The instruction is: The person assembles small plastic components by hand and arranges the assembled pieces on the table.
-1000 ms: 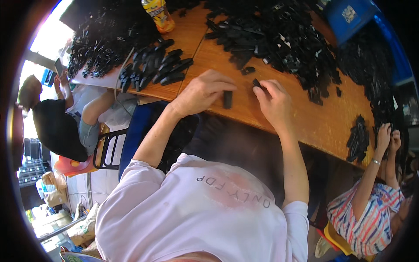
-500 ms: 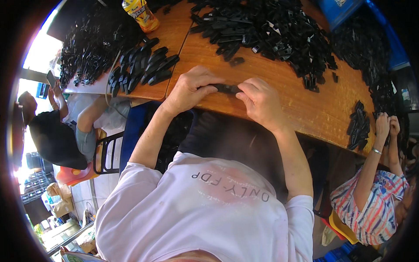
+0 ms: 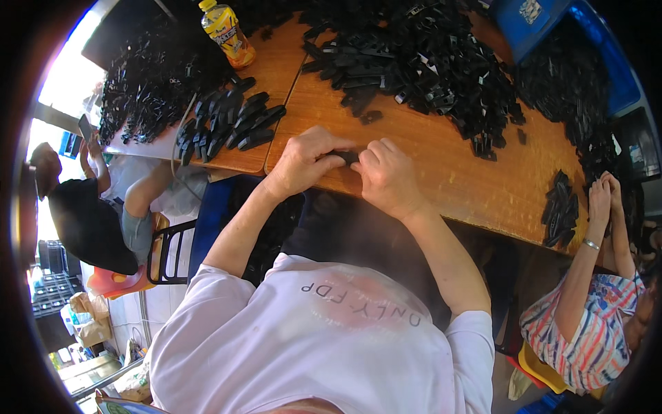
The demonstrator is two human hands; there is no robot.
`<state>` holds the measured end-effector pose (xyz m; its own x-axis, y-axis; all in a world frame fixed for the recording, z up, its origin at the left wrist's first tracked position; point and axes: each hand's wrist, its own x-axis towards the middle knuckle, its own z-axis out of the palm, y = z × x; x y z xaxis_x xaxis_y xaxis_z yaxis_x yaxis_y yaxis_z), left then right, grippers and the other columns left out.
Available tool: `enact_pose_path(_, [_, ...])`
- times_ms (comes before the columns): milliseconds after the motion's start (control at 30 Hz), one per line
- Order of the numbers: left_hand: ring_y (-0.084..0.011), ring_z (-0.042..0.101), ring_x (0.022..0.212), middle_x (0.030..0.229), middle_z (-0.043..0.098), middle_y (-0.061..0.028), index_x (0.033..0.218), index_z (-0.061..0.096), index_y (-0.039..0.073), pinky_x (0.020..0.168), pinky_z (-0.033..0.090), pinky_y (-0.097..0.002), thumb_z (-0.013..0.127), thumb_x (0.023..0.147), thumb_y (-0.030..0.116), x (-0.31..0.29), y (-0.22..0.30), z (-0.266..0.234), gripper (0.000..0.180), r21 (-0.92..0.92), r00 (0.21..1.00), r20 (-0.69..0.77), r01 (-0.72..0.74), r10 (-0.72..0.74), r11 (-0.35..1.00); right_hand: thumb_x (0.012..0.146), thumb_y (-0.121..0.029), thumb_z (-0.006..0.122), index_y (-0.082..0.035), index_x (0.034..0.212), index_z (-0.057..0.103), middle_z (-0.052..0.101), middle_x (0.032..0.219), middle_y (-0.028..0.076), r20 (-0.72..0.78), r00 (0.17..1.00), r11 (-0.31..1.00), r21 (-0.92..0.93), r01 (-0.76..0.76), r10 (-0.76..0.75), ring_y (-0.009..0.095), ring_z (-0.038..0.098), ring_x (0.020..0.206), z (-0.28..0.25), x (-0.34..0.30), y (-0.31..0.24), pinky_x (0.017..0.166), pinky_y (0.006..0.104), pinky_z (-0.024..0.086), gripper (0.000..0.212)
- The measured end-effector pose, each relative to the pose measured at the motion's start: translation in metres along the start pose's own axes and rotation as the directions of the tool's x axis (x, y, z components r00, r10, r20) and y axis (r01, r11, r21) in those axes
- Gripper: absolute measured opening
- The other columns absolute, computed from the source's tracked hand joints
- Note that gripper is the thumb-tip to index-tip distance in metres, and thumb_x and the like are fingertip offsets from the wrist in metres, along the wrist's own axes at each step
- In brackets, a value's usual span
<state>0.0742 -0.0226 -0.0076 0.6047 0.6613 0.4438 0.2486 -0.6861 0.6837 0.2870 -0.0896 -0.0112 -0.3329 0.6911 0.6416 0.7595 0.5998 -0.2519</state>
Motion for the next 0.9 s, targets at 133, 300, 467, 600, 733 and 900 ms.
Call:
enact_pose_path(133, [-0.0333,0.069,0.096,0.101,0.074,-0.0118,0.115,0.079,0.006,0.087,0.056,-0.0411,0.080,0.081,0.002,-0.005,-0.002,0.001,0.034,0.083,0.992,-0.081,-0.087,0.093,0.993,0.080,-0.006,0.082,-0.001,0.087,0.063,0.064,0.091,0.013,0.039,0.999,0.997,0.080,-0.005,0.002,0.033,0.064,0.086,0.000,0.002,0.014,0.069,0.0425,0.053,0.021])
enact_pose_path(300, [-0.0338,0.067,0.099,0.098,0.073,-0.0094,0.108,0.075,0.005,0.091,0.048,-0.0469,0.067,0.085,0.001,-0.004,-0.009,-0.037,0.025,0.587,0.982,-0.108,-0.064,0.157,0.807,0.093,-0.015,0.079,-0.010,0.128,0.074,0.069,0.132,0.012,-0.050,0.968,0.966,0.104,-0.238,0.244,0.034,0.069,0.110,-0.009,0.006,0.055,0.088,0.0408,0.059,0.035])
enact_pose_path(467, [-0.0348,0.062,0.116,0.121,0.068,-0.0131,0.121,0.073,0.005,0.096,0.049,-0.0479,0.066,0.083,-0.001,0.019,-0.029,-0.058,0.039,0.718,0.948,-0.306,0.173,0.082,0.674,0.094,-0.017,0.078,-0.011,0.122,0.074,0.068,0.126,0.008,-0.014,0.988,0.984,-0.081,-0.157,0.156,0.033,0.066,0.108,-0.002,0.016,0.063,0.086,0.0432,0.058,0.029])
enact_pose_path(600, [-0.0393,0.059,0.124,0.127,0.067,-0.0150,0.129,0.070,0.003,0.100,0.050,-0.0515,0.065,0.088,-0.002,0.082,-0.059,-0.035,0.041,0.523,0.917,-0.383,0.116,0.112,0.844,0.094,-0.016,0.077,-0.008,0.106,0.072,0.068,0.108,0.007,-0.018,0.989,0.986,-0.067,-0.150,0.149,0.033,0.065,0.098,0.003,0.009,0.062,0.079,0.0449,0.055,0.015])
enact_pose_path(733, [-0.0424,0.060,0.126,0.130,0.067,-0.0201,0.136,0.068,0.005,0.104,0.049,-0.0514,0.065,0.094,0.000,0.104,-0.085,-0.034,0.042,0.444,0.947,-0.297,0.250,-0.122,0.860,0.097,-0.018,0.075,-0.006,0.088,0.065,0.064,0.087,0.010,0.051,0.981,0.976,0.102,-0.192,0.188,0.034,0.064,0.084,0.001,0.003,0.061,0.072,0.0454,0.050,0.019])
enact_pose_path(900, [-0.0476,0.066,0.108,0.114,0.070,-0.0272,0.133,0.070,0.004,0.097,0.053,-0.0513,0.066,0.091,-0.002,0.068,-0.064,-0.024,0.042,0.365,0.962,-0.204,0.246,-0.181,0.898,0.101,-0.021,0.071,0.000,0.080,0.059,0.058,0.078,0.013,0.140,0.952,0.919,0.255,-0.301,0.273,0.032,0.059,0.073,-0.009,0.000,0.070,0.065,0.0421,0.044,0.032])
